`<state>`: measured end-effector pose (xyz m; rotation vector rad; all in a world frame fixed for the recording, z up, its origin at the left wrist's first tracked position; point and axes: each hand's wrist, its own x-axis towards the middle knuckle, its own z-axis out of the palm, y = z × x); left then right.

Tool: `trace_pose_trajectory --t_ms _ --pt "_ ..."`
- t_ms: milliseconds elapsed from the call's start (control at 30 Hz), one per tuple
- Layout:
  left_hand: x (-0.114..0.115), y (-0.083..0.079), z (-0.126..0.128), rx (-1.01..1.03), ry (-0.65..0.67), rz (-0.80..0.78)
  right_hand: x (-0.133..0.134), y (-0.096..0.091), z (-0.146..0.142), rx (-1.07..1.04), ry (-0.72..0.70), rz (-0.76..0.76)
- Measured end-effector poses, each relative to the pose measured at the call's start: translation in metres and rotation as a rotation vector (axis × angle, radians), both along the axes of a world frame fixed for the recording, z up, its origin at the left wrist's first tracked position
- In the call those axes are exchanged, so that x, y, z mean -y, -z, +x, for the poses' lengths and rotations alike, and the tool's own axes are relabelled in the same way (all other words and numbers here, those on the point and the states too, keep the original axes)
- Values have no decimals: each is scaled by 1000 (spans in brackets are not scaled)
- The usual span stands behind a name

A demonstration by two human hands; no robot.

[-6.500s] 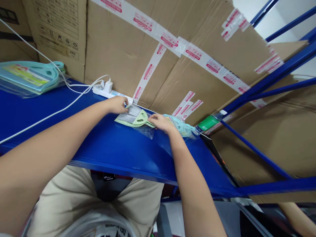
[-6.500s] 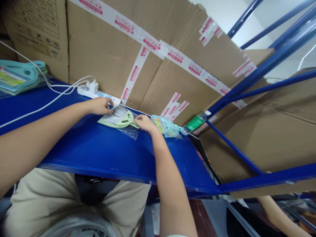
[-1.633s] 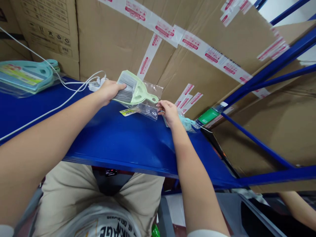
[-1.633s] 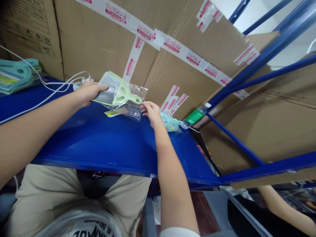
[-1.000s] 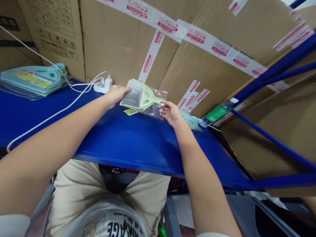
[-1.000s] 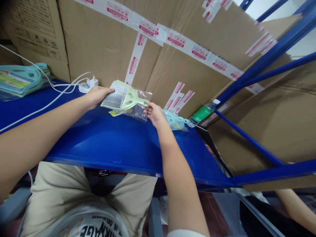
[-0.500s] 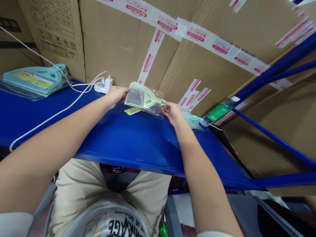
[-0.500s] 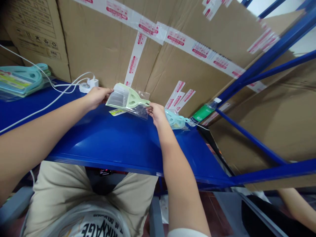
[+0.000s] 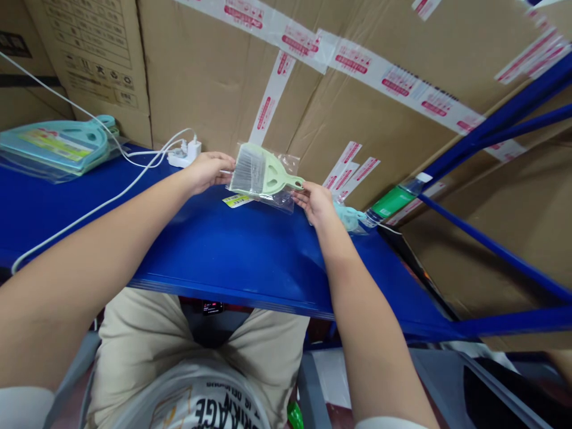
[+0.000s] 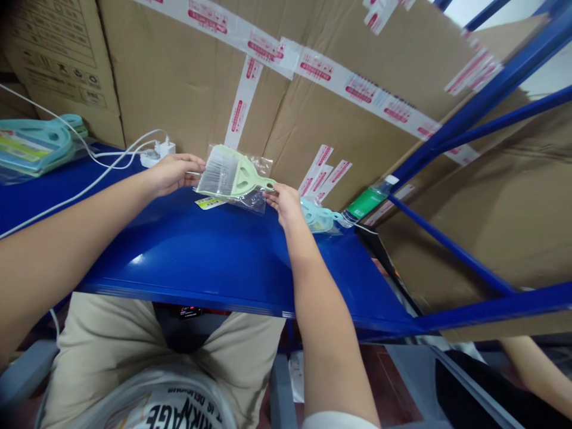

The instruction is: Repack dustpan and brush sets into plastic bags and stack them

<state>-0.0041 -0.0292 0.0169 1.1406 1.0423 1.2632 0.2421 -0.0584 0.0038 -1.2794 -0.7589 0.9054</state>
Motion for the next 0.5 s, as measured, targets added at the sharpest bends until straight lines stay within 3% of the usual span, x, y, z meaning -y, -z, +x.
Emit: trace_pose_trajectory --t_ms 500 --pt "5 -3 2 45 -26 30 -4 1 6 -73 5 66"
